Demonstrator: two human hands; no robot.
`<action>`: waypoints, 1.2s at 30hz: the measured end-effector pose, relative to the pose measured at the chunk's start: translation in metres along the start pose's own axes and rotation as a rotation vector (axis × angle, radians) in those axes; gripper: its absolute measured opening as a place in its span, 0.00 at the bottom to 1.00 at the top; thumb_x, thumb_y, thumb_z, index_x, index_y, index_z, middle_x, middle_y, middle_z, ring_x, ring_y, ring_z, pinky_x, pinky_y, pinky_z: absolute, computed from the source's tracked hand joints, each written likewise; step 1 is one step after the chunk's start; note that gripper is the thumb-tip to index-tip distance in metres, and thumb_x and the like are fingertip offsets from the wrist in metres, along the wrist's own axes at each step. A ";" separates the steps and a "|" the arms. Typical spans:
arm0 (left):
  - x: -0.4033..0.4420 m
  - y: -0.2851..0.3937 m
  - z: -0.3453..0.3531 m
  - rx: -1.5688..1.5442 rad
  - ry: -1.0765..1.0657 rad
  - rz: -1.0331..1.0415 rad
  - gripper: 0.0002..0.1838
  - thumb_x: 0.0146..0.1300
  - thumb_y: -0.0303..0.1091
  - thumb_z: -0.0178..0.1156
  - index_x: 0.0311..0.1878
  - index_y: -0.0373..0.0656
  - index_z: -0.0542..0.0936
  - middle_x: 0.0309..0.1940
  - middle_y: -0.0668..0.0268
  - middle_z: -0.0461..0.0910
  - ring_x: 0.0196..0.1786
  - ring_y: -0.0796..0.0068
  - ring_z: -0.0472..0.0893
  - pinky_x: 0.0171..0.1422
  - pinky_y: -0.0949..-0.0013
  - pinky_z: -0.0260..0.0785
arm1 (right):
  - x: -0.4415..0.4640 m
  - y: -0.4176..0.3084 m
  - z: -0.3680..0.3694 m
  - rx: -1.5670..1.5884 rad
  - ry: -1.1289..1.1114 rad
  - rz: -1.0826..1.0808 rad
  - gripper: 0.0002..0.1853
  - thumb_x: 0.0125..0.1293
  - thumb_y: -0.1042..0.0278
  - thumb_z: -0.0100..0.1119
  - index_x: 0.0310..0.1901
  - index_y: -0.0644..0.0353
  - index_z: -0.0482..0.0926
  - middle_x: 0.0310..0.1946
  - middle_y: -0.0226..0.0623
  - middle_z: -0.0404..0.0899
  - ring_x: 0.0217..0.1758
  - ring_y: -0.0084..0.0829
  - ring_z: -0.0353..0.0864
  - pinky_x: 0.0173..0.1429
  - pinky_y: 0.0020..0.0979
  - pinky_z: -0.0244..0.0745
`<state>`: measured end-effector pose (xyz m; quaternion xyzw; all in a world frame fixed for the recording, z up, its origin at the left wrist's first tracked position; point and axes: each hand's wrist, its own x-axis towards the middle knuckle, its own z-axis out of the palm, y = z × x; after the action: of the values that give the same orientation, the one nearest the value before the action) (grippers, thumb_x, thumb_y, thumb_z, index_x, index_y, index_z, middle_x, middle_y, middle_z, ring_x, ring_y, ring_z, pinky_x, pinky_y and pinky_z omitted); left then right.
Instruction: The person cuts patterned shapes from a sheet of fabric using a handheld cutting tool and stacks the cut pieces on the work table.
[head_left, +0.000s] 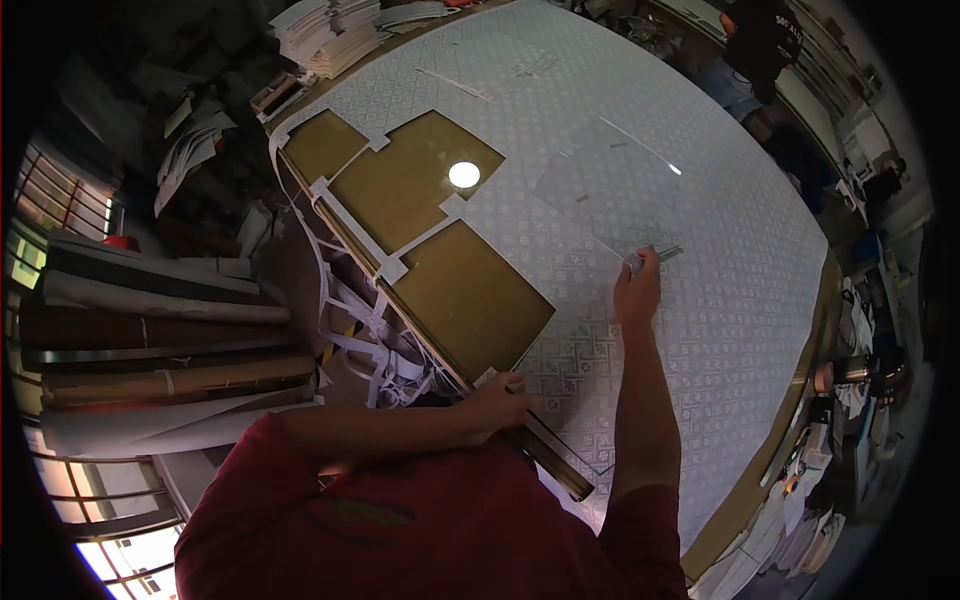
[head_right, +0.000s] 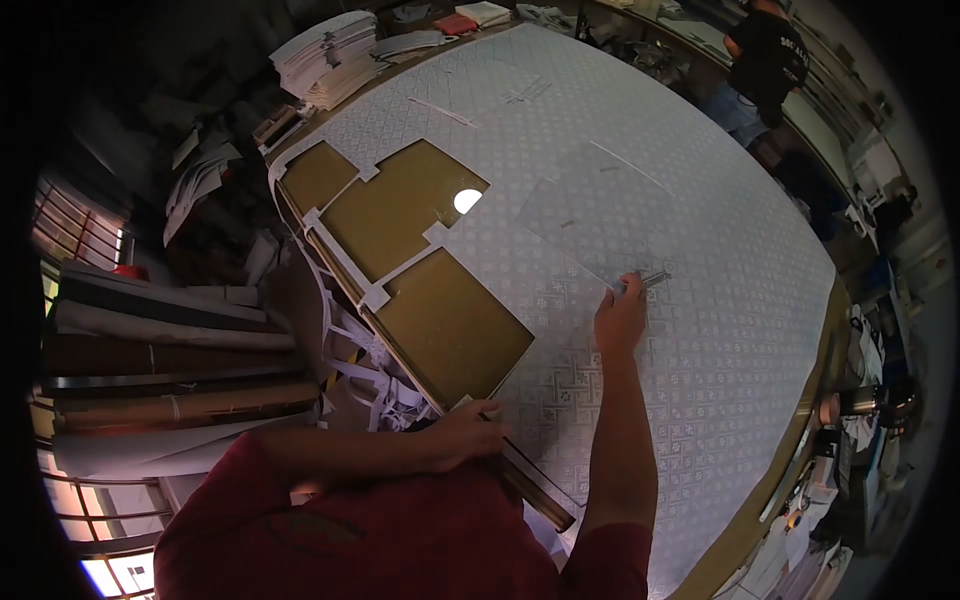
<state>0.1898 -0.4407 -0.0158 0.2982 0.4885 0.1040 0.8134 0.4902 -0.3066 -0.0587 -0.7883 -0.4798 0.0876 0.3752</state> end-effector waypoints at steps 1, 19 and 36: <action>-0.002 0.004 -0.001 -0.138 0.005 0.021 0.31 0.69 0.36 0.71 0.71 0.38 0.71 0.48 0.62 0.77 0.48 0.74 0.79 0.48 0.70 0.77 | -0.012 0.009 -0.005 0.021 0.061 -0.110 0.21 0.69 0.74 0.67 0.61 0.60 0.72 0.67 0.57 0.76 0.70 0.60 0.75 0.70 0.49 0.73; 0.000 0.018 0.006 -0.197 -0.048 0.082 0.29 0.73 0.27 0.65 0.70 0.44 0.61 0.58 0.59 0.76 0.60 0.63 0.82 0.67 0.56 0.78 | -0.328 0.114 -0.157 -0.498 0.559 0.248 0.15 0.67 0.78 0.56 0.55 0.64 0.75 0.61 0.65 0.81 0.65 0.68 0.79 0.73 0.57 0.72; 0.050 -0.006 0.024 -0.020 -0.210 0.143 0.23 0.77 0.32 0.63 0.72 0.44 0.71 0.66 0.62 0.77 0.63 0.67 0.81 0.69 0.57 0.79 | -0.325 0.100 -0.162 -0.494 0.517 0.294 0.17 0.66 0.77 0.57 0.56 0.65 0.74 0.53 0.58 0.83 0.60 0.65 0.80 0.66 0.57 0.74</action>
<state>0.2349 -0.4319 -0.0477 0.3334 0.3771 0.1347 0.8535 0.4700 -0.6817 -0.0848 -0.9114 -0.2577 -0.1794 0.2659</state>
